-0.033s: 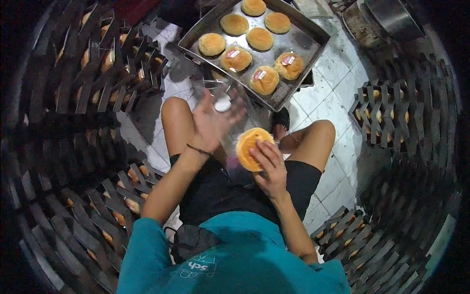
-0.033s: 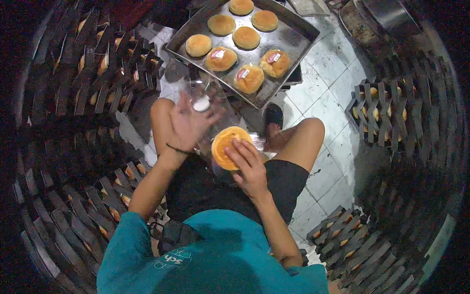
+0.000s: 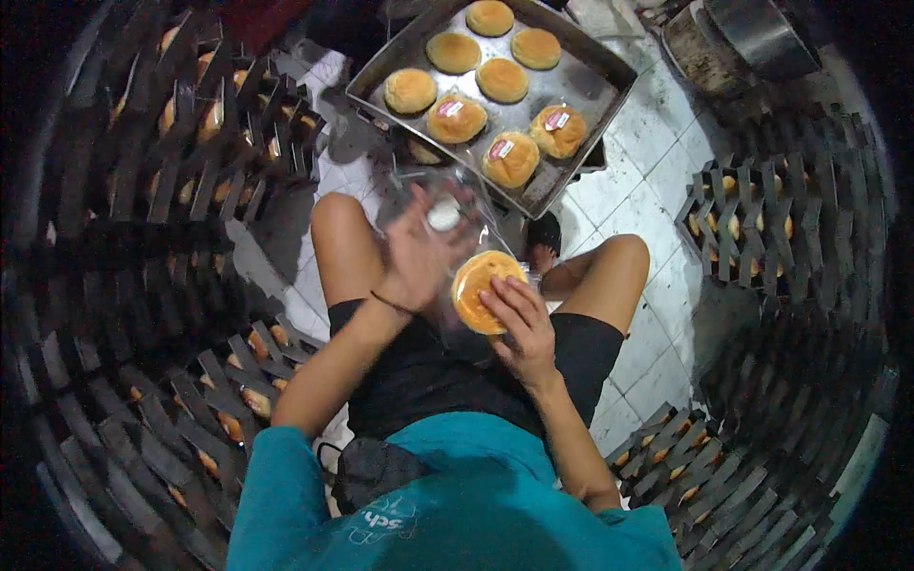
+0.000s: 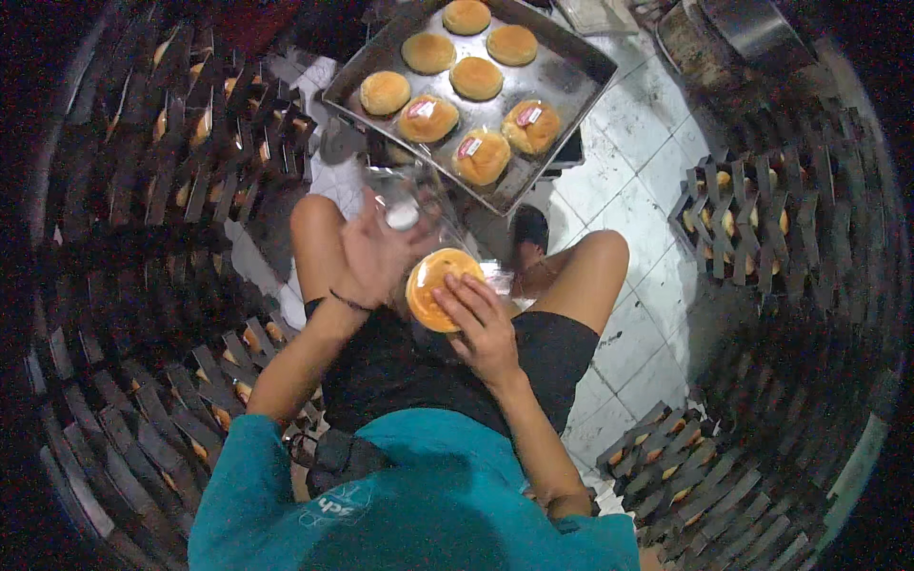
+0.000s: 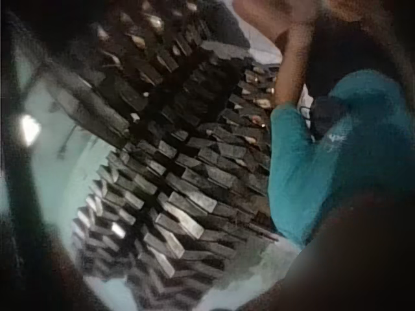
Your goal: The person sits on the floor and repeatedly picks round buns from a metal tray, places each into a clear plastic bag, and sets the packaged buns back onto the tray. Another person nearby also packages buns in the same manner.
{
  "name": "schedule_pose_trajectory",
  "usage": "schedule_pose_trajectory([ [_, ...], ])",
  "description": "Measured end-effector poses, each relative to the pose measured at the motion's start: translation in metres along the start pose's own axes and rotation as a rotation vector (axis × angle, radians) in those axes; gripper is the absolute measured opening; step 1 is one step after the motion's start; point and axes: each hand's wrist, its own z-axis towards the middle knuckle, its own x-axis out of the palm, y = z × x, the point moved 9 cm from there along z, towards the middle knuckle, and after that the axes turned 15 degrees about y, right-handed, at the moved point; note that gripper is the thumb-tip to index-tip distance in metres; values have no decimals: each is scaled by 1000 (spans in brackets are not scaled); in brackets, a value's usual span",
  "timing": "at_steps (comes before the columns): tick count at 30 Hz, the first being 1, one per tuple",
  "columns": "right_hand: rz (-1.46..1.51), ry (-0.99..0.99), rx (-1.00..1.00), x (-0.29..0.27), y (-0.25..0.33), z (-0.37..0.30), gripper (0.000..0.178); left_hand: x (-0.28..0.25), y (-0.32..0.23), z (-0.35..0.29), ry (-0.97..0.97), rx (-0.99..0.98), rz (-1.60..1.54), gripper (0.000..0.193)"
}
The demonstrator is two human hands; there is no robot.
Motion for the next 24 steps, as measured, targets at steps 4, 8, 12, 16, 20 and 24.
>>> schedule_pose_trajectory([
  [4,-79,-89,-109,-11,3,17,78,35,20,-6,175,62,119,47],
  [8,-127,-91,73,-6,-5,51,75,46,13,-4,150,131,338,54],
  [12,-92,70,-48,6,23,62,78,50,3,-14,236,202,313,56],
  [16,-20,8,146,5,15,56,73,21,30,-30,76,-19,155,49],
  [20,-58,202,121,31,21,62,65,12,33,-36,66,23,255,46],
  [24,86,103,128,22,20,55,65,-7,39,-32,-36,-64,122,55],
])
